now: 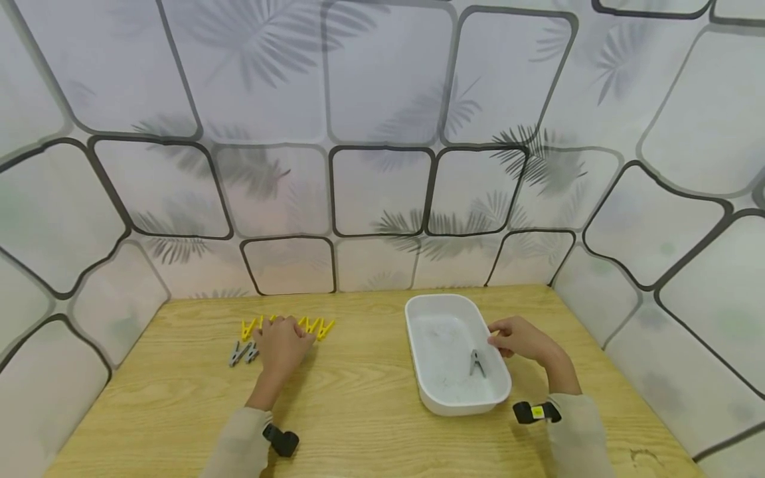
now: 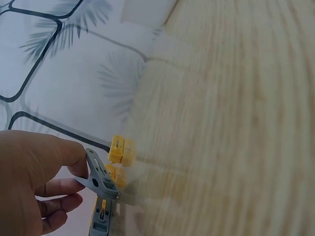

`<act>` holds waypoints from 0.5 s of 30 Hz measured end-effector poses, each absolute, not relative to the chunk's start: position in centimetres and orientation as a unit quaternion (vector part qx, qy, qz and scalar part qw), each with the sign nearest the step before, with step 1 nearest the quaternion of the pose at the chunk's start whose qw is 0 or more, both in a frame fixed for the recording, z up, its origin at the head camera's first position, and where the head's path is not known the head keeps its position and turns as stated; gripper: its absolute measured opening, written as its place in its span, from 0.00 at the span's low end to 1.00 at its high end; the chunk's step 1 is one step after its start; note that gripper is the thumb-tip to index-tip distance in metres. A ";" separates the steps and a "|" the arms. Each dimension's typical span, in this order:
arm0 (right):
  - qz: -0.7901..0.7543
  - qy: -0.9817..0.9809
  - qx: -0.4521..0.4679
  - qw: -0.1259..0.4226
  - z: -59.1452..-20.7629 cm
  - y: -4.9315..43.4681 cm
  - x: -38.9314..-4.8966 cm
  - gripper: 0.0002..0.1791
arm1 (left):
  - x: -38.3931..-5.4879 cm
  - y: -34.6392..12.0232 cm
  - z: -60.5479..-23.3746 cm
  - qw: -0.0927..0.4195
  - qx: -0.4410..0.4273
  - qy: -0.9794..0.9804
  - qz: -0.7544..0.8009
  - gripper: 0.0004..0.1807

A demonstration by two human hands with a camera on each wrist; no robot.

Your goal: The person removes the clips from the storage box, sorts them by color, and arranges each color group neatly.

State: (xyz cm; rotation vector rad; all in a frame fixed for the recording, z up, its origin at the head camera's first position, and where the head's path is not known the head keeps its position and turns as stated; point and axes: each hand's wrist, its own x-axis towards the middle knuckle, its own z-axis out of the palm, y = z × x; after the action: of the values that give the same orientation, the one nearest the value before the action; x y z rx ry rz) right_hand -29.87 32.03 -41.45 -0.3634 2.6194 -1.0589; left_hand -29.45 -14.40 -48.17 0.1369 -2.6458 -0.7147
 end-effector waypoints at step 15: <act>-0.370 0.908 -0.129 0.145 -41.6 32.1 -30.0 0.19 | -29.4 -14.2 -48.6 0.201 0.073 -0.942 -0.260 0.08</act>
State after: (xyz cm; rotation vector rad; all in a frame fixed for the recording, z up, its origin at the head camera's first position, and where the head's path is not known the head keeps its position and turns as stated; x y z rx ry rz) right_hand -29.97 32.11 -41.59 -0.3719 2.6172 -1.0665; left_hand -29.45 -14.22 -48.64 0.2050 -2.6299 -0.7262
